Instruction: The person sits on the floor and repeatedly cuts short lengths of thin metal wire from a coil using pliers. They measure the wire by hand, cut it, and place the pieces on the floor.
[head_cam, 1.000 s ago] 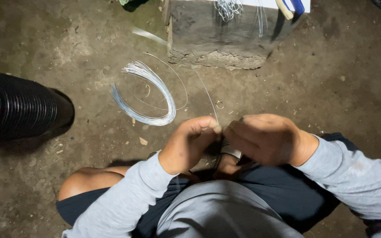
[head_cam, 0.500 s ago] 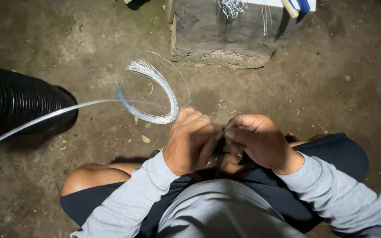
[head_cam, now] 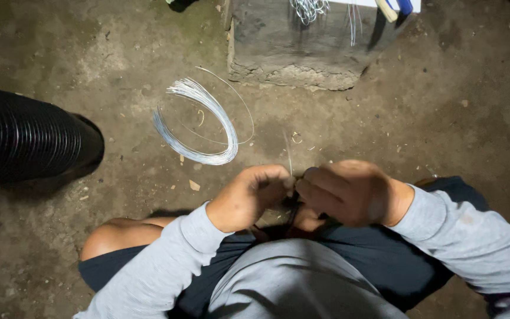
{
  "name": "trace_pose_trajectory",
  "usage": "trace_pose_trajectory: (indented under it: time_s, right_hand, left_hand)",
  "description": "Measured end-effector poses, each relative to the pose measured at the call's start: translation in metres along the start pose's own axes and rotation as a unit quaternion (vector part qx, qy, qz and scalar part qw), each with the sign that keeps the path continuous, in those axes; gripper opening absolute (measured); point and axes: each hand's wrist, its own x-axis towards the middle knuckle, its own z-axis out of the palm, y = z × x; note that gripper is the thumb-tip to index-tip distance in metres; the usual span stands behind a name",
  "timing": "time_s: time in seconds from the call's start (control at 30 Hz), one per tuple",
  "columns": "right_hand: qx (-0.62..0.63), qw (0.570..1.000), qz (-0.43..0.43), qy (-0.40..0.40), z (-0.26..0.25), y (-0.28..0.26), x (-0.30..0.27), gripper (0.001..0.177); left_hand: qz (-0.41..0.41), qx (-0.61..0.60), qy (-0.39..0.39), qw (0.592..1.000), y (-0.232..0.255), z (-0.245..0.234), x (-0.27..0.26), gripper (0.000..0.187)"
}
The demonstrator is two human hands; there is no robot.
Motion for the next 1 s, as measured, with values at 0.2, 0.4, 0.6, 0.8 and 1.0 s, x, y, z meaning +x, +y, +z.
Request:
trace_pose_trajectory:
  time_s: [0.2,0.4,0.6,0.8,1.0]
  right_hand:
    - [0.103,0.978,0.183,0.015,0.008,0.0,-0.004,0.016]
    - [0.246,0.885,0.395,0.022,0.019,-0.013,-0.02,0.005]
    - [0.406,0.774,0.486,-0.017,0.011,-0.009,-0.032,0.019]
    - [0.349,0.846,0.398,-0.061,0.001,0.0,-0.041,0.026]
    - [0.282,0.866,0.405,-0.077,-0.016,0.043,-0.092,0.023]
  left_hand:
    - [0.255,0.435,0.162,0.848,0.011,0.012,-0.001,0.033]
    - [0.356,0.522,0.184,0.753,0.018,0.008,0.001,0.037]
    - [0.215,0.391,0.013,0.895,0.01,-0.002,0.013,0.022]
    - [0.056,0.146,-0.131,0.979,0.0,0.0,0.014,0.019]
    - [0.252,0.463,-0.052,0.848,-0.017,-0.044,0.017,0.036]
